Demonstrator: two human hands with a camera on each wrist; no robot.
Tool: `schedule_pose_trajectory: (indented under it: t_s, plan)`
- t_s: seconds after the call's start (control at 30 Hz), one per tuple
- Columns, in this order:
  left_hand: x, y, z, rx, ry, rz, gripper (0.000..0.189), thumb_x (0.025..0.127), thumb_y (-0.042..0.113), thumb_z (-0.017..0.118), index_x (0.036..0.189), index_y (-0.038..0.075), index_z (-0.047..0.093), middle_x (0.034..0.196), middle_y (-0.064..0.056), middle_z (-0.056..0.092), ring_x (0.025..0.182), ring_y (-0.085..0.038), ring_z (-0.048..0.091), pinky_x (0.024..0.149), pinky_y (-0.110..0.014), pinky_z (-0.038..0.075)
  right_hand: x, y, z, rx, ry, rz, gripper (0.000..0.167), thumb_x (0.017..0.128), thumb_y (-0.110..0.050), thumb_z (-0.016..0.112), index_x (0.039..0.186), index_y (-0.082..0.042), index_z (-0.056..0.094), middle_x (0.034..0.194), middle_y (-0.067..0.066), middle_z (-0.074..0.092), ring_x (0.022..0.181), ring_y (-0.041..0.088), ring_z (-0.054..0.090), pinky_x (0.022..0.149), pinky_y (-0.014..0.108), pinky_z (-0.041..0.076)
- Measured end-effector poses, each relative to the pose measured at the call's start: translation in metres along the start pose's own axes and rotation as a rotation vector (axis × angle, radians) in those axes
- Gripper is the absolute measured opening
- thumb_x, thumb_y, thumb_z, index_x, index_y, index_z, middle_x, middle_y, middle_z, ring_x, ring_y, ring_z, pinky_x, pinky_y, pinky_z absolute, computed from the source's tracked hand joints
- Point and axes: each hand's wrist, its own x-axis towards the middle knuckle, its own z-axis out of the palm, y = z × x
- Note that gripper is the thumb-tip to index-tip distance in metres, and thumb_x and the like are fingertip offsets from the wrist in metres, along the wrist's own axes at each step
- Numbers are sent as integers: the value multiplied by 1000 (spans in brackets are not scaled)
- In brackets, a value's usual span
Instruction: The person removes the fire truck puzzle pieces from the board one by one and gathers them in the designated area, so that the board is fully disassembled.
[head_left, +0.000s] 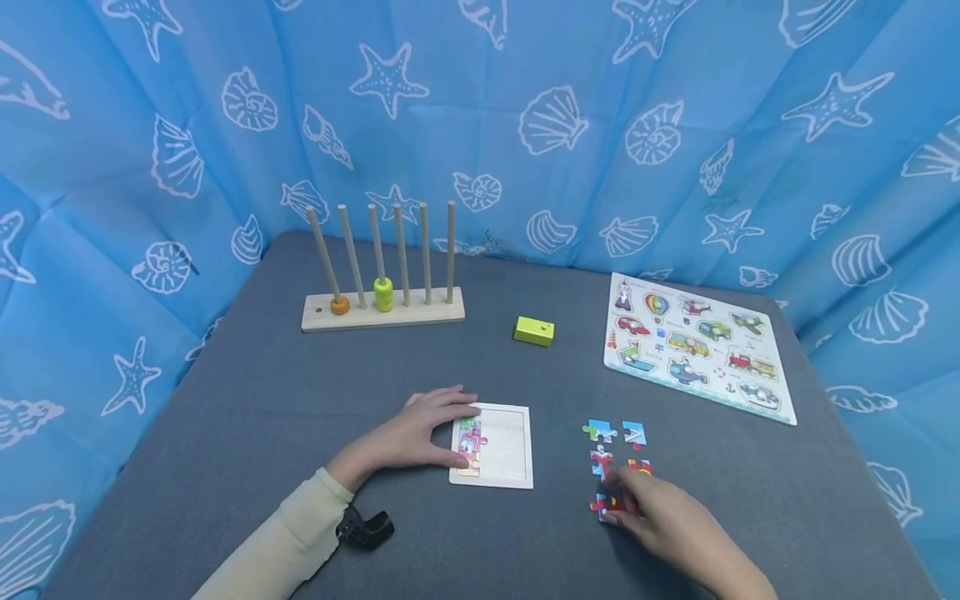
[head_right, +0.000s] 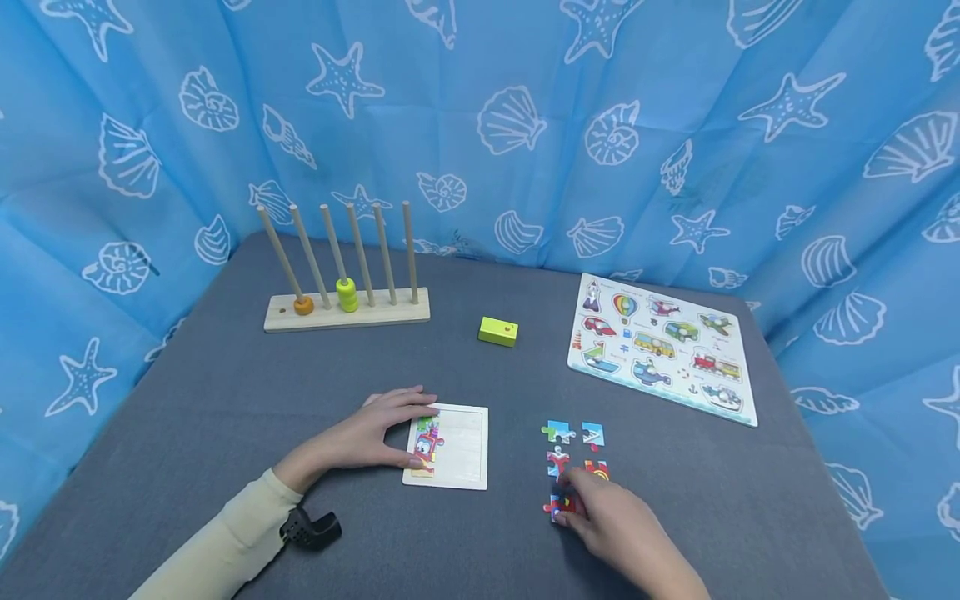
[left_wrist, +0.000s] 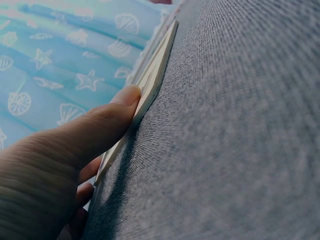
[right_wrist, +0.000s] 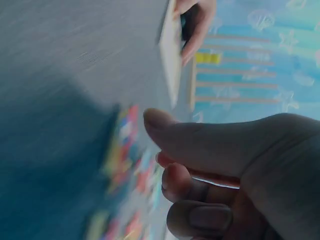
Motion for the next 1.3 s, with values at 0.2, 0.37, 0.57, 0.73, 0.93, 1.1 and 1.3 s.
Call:
schedule_pose_trajectory:
  t_s: [0.2, 0.37, 0.57, 0.73, 0.93, 1.1, 1.3]
  plan:
    - [0, 0, 0, 7, 2, -22, 82, 78, 57, 71, 147, 24, 40, 153, 5, 36, 145, -17, 22, 109, -52, 22, 31, -34, -6, -2, 42, -78, 23, 84, -24, 73, 103, -15, 64, 68, -17, 45, 57, -4, 39, 51, 18, 35]
    - [1, -1, 0, 7, 7, -19, 84, 78, 58, 71, 148, 23, 38, 153, 2, 35, 145, -18, 23, 108, -53, 23, 71, -57, 4, 56, 75, -135, 17, 85, -22, 73, 97, -12, 65, 74, -13, 51, 61, 1, 43, 55, 20, 38]
    - [1, -3, 2, -8, 12, -23, 87, 77, 59, 71, 149, 24, 36, 154, -1, 34, 144, -20, 24, 109, -52, 23, 115, -74, 28, 222, 55, -110, 13, 87, -16, 70, 95, -7, 65, 78, -4, 58, 65, 6, 49, 58, 22, 41]
    - [0, -3, 2, -16, 17, -32, 90, 77, 59, 71, 150, 23, 33, 155, -3, 33, 144, -21, 24, 109, -52, 22, 132, -82, 41, 219, 109, -80, 15, 83, -14, 75, 91, -6, 65, 79, 0, 59, 70, 10, 52, 61, 24, 42]
    - [1, 0, 0, -10, 10, -36, 89, 78, 58, 70, 150, 22, 33, 155, -4, 32, 144, -22, 24, 109, -52, 22, 137, -86, 45, 223, 147, -86, 13, 80, -11, 77, 81, -8, 64, 75, 0, 58, 67, 10, 52, 58, 23, 40]
    - [0, 0, 0, -10, 23, -34, 81, 83, 56, 66, 150, 23, 34, 154, -3, 33, 144, -21, 25, 109, -52, 23, 139, -87, 49, 247, 157, -69, 12, 80, -9, 76, 78, -8, 64, 70, -3, 56, 61, 8, 47, 55, 22, 38]
    - [-1, 1, 4, 9, 92, -15, 68, 90, 47, 61, 148, 21, 37, 152, -6, 37, 142, -24, 29, 107, -52, 25, 139, -87, 51, 284, 162, -30, 12, 81, -9, 76, 78, -6, 64, 68, -2, 57, 59, 8, 47, 52, 22, 37]
